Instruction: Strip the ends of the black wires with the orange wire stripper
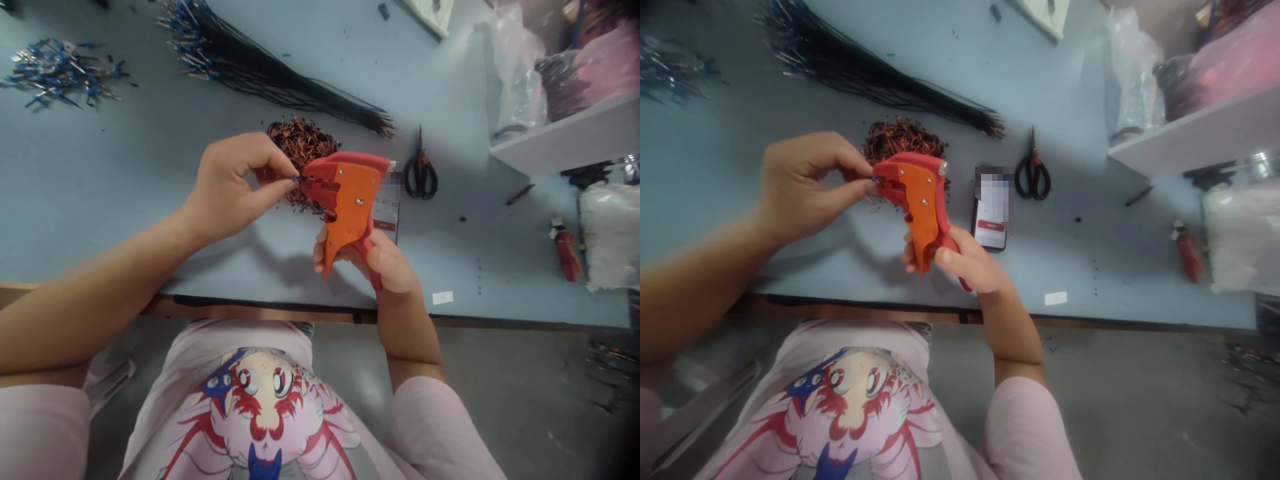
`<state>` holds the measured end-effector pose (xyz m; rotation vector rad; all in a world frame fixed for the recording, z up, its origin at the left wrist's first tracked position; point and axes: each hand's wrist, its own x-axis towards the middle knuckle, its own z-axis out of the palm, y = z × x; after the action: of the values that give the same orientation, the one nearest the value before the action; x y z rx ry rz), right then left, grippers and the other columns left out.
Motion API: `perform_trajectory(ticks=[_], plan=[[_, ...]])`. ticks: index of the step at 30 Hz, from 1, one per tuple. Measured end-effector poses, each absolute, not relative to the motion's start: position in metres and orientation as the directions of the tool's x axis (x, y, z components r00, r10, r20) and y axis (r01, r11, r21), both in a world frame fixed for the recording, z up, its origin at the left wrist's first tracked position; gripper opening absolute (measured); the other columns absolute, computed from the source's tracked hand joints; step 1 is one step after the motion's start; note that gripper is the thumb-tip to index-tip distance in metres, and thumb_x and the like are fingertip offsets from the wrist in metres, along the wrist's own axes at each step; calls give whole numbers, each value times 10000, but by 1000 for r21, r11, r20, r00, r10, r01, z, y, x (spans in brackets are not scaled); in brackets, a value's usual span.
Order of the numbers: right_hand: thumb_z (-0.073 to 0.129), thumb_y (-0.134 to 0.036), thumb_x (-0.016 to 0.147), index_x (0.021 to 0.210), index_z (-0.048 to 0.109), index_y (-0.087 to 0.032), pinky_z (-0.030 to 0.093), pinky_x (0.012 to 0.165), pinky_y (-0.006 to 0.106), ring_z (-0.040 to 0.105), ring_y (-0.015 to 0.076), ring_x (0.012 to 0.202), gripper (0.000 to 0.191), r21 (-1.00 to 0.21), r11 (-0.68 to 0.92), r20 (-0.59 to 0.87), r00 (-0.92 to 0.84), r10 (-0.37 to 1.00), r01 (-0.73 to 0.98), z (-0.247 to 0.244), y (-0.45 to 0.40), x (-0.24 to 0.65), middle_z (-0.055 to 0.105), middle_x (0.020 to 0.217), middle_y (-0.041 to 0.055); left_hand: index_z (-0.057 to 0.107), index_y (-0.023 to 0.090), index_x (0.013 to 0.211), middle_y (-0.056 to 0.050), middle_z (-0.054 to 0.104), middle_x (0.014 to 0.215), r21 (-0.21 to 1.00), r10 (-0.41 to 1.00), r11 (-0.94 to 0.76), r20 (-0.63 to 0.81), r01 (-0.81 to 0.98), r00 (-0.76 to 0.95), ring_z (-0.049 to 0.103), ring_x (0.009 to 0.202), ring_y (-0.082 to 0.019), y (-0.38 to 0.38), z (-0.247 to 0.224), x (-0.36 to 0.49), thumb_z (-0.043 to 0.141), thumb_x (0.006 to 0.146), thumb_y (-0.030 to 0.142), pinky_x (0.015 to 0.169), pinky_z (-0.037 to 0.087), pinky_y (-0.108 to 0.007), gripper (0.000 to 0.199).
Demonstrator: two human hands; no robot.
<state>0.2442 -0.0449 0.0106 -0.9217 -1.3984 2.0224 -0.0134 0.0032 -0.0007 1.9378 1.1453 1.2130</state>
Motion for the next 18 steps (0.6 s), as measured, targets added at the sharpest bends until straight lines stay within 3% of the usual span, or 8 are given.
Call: perform_trajectory(ticks=[4, 7, 10, 12, 14, 16, 18], plan=[[614, -706, 871, 1178, 636, -204, 589, 735, 406, 694, 252, 870, 589, -970, -237, -231, -471, 851, 49, 13, -45, 247, 703, 1059, 112, 686, 254, 836, 4, 694, 808, 847, 914, -402, 350, 348, 204, 631, 766, -164, 5, -5, -13, 691, 884, 346, 730, 516, -349, 104], [555, -709, 903, 1165, 607, -237, 582, 741, 412, 689, 253, 858, 542, -976, -189, -214, -349, 913, 104, 15, -44, 248, 699, 1043, 97, 706, 232, 891, 30, 689, 797, 865, 916, -401, 368, 302, 163, 594, 742, -129, 12, -13, -15, 720, 879, 345, 699, 486, -333, 114], [504, -624, 972, 1173, 589, -251, 557, 799, 412, 663, 238, 883, 432, -962, 17, -91, -377, 922, 274, 15, -45, 247, 682, 1056, 85, 721, 206, 929, 66, 691, 793, 911, 943, -333, 322, 243, 85, 551, 741, -82, 22, -19, -21, 772, 857, 372, 686, 469, -300, 188], [518, -592, 977, 1211, 581, -223, 527, 849, 429, 642, 256, 939, 441, -849, 256, 5, -477, 879, 463, 14, -46, 242, 680, 1091, 108, 720, 209, 951, 90, 687, 789, 948, 966, -258, 254, 189, 41, 537, 730, -56, 28, -21, -26, 799, 848, 409, 684, 471, -282, 238], [556, -603, 953, 1232, 587, -177, 496, 866, 451, 616, 292, 982, 510, -629, 474, 42, -582, 812, 616, 11, -49, 233, 684, 1108, 148, 712, 225, 946, 109, 661, 742, 971, 979, -206, 204, 123, 22, 518, 675, -34, 32, -21, -30, 816, 837, 442, 651, 466, -272, 264], [596, -599, 934, 1214, 612, -143, 471, 866, 466, 595, 318, 993, 535, -407, 596, -4, -654, 757, 692, 6, -51, 223, 688, 1115, 181, 703, 238, 916, 114, 637, 700, 983, 985, -168, 165, 76, 40, 500, 629, -24, 34, -21, -31, 801, 857, 452, 618, 458, -270, 243], [637, -555, 928, 1196, 635, -135, 452, 874, 474, 584, 325, 989, 499, -269, 646, -74, -685, 725, 714, 2, -53, 215, 692, 1119, 188, 695, 242, 865, 108, 626, 675, 988, 986, -148, 145, 39, 77, 496, 605, -29, 33, -20, -29, 781, 877, 426, 596, 453, -274, 204]])
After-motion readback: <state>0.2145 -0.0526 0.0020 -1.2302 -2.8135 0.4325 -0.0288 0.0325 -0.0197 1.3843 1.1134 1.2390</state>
